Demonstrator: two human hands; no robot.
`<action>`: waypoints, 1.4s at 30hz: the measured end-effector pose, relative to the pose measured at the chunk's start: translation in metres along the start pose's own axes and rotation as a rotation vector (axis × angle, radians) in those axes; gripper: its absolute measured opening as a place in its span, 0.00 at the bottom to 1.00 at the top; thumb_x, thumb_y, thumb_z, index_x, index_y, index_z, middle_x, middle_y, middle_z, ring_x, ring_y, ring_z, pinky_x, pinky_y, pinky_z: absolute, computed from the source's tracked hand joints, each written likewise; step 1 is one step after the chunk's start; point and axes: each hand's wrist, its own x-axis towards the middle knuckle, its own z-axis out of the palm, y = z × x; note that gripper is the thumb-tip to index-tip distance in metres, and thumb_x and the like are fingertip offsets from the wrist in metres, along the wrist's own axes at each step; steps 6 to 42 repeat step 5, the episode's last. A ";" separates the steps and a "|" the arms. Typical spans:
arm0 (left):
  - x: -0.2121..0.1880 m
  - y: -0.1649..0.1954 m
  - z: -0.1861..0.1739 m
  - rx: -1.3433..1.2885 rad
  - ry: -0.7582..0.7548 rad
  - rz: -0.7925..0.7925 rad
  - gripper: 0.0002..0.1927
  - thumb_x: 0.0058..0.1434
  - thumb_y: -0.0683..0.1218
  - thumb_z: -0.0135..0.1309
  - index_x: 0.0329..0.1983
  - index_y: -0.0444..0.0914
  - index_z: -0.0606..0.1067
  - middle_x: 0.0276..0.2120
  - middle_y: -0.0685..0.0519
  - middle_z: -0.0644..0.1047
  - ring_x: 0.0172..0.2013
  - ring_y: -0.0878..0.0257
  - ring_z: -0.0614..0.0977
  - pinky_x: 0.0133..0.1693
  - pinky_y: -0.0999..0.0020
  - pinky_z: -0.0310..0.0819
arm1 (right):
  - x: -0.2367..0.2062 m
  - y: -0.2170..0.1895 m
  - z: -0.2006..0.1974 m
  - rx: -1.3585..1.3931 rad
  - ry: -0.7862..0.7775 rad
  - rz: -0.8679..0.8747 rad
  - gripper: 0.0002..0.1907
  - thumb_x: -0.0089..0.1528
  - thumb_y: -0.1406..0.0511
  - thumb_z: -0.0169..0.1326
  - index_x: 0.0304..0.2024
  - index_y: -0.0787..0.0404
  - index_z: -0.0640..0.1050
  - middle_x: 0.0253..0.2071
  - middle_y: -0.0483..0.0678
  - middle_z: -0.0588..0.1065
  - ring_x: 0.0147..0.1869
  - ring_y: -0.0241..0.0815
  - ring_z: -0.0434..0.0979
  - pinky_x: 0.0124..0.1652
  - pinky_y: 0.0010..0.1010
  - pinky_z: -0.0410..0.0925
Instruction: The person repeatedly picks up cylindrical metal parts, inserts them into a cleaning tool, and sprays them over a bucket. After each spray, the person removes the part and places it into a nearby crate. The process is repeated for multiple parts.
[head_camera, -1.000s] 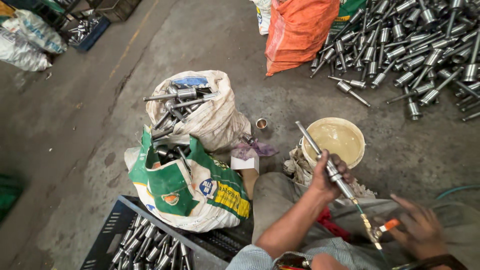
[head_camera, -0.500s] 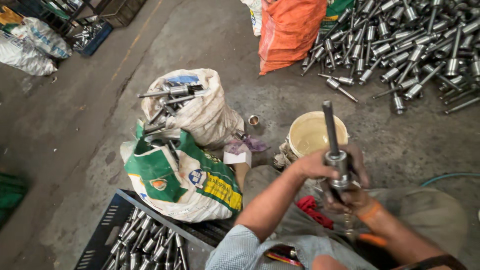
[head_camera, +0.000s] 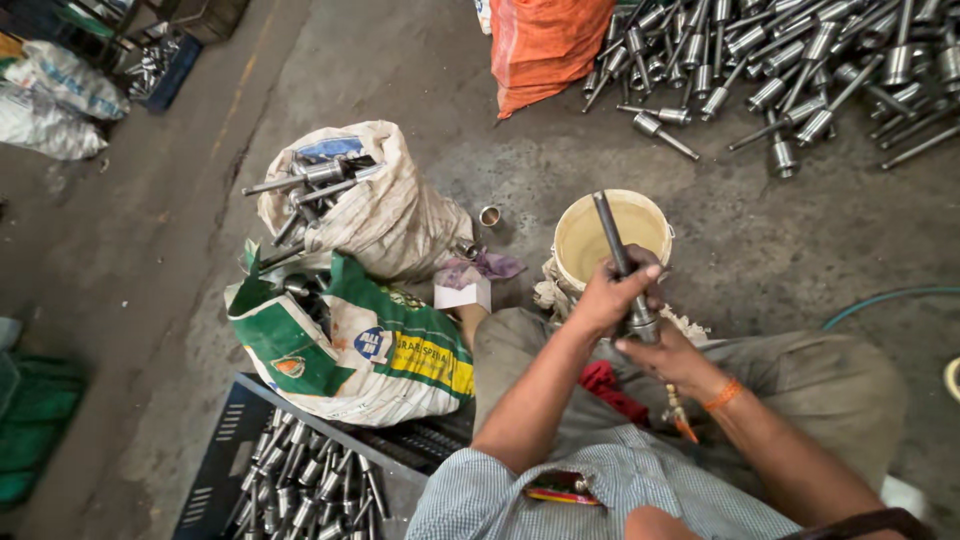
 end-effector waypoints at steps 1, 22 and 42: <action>0.000 -0.003 0.004 0.040 0.134 0.029 0.10 0.67 0.46 0.59 0.42 0.35 0.74 0.26 0.54 0.75 0.25 0.66 0.77 0.29 0.69 0.73 | 0.006 0.001 -0.002 -0.321 0.134 -0.050 0.15 0.61 0.61 0.64 0.42 0.60 0.74 0.26 0.44 0.72 0.26 0.41 0.69 0.24 0.33 0.60; 0.006 -0.019 0.023 0.040 0.469 0.093 0.10 0.67 0.45 0.61 0.42 0.34 0.75 0.25 0.54 0.75 0.24 0.66 0.76 0.27 0.70 0.72 | 0.018 0.000 -0.008 -0.943 0.459 -0.058 0.26 0.58 0.56 0.66 0.56 0.55 0.76 0.42 0.58 0.81 0.47 0.59 0.82 0.41 0.45 0.73; 0.006 -0.019 0.023 0.040 0.469 0.093 0.10 0.67 0.45 0.61 0.42 0.34 0.75 0.25 0.54 0.75 0.24 0.66 0.76 0.27 0.70 0.72 | 0.018 0.000 -0.008 -0.943 0.459 -0.058 0.26 0.58 0.56 0.66 0.56 0.55 0.76 0.42 0.58 0.81 0.47 0.59 0.82 0.41 0.45 0.73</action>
